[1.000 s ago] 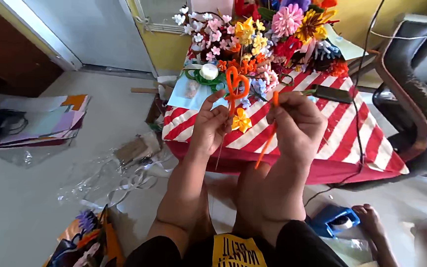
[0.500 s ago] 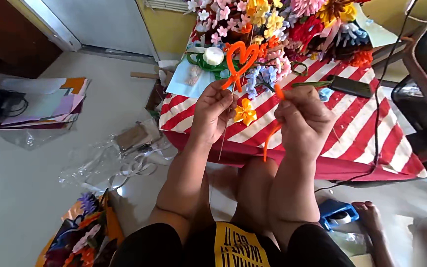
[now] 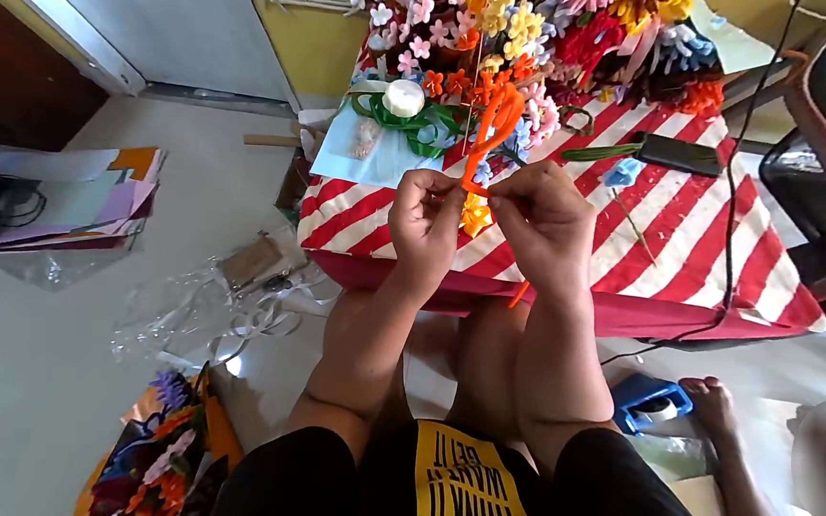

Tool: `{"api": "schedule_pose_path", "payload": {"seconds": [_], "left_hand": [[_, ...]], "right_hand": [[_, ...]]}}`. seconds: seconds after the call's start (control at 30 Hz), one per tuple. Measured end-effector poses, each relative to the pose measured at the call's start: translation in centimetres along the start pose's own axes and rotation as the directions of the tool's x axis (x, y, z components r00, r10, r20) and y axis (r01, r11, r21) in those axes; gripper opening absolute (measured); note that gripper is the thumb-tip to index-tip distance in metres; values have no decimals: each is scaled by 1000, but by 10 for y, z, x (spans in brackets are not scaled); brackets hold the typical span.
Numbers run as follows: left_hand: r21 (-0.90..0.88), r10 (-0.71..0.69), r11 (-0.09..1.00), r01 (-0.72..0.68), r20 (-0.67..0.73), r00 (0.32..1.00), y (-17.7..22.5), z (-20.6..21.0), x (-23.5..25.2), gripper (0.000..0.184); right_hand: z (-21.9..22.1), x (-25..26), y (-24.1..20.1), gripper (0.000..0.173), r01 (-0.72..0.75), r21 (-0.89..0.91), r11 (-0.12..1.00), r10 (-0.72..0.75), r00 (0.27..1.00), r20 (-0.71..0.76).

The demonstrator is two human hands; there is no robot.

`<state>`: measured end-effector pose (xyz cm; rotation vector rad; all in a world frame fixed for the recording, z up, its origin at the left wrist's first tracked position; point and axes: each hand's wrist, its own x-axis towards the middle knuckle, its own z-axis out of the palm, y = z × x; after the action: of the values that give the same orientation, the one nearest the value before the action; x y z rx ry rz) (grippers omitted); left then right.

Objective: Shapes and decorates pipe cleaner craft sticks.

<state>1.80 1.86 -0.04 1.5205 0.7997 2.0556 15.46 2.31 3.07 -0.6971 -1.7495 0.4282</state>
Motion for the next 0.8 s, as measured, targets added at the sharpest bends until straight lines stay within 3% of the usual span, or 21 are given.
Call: {"api": "schedule_pose_path", "payload": {"seconds": [0.17,0.47,0.8], "left_hand": [[0,-1,1000,1,2,1000,-1,-2,-1,16],[128,128,984,-124,-23,992,-2,1,0,8],[195,199,962,-191,-25,980,-7,-1,-1,10]], "right_hand": [[-7,0,-3,10,-18,-26,999,20,997,81],[0,1,-1,8,-71,11,997,71,997,-43],[1,-2,-10,8,-164,35,986,165,985,-45]]}}
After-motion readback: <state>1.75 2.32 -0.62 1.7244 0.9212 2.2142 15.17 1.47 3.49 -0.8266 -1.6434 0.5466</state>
